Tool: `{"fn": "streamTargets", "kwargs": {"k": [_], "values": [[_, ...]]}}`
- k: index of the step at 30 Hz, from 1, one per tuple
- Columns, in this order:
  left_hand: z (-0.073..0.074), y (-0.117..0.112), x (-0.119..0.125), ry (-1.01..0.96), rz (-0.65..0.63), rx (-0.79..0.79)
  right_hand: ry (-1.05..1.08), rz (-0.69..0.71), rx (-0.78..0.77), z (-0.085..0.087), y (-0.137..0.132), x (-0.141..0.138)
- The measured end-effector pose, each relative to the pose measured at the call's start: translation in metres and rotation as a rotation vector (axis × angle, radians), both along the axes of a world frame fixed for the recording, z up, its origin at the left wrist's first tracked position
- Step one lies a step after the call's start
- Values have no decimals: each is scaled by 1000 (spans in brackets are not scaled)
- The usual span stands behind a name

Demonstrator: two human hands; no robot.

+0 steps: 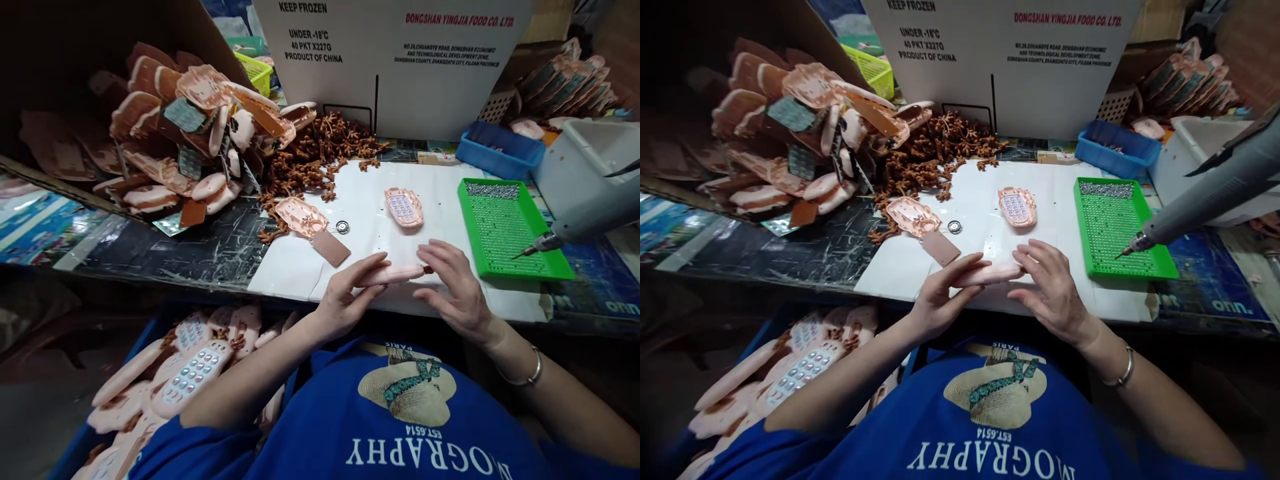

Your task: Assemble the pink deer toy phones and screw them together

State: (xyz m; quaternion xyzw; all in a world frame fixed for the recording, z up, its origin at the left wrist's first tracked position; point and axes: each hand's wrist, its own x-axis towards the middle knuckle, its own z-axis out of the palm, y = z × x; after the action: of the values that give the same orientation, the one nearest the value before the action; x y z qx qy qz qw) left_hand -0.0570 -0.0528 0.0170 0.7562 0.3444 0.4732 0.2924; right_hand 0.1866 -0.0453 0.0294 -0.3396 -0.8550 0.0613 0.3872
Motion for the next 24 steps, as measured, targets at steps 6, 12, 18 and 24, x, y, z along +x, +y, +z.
{"fn": "streamTargets", "kwargs": {"k": [6, 12, 18, 24], "values": [[-4, -2, 9, 124, -22, 77, 57, 81, -75, -9, 7, -8], [-1, -3, 23, 75, 89, 138, 189, 102, -85, -10, 8, -10], [-6, -3, 19, 83, 86, 104, 289, 97, -374, -12, 16, -7], [-12, -12, 14, 35, 140, 27, 437, 47, -505, -15, 10, 1]]}}
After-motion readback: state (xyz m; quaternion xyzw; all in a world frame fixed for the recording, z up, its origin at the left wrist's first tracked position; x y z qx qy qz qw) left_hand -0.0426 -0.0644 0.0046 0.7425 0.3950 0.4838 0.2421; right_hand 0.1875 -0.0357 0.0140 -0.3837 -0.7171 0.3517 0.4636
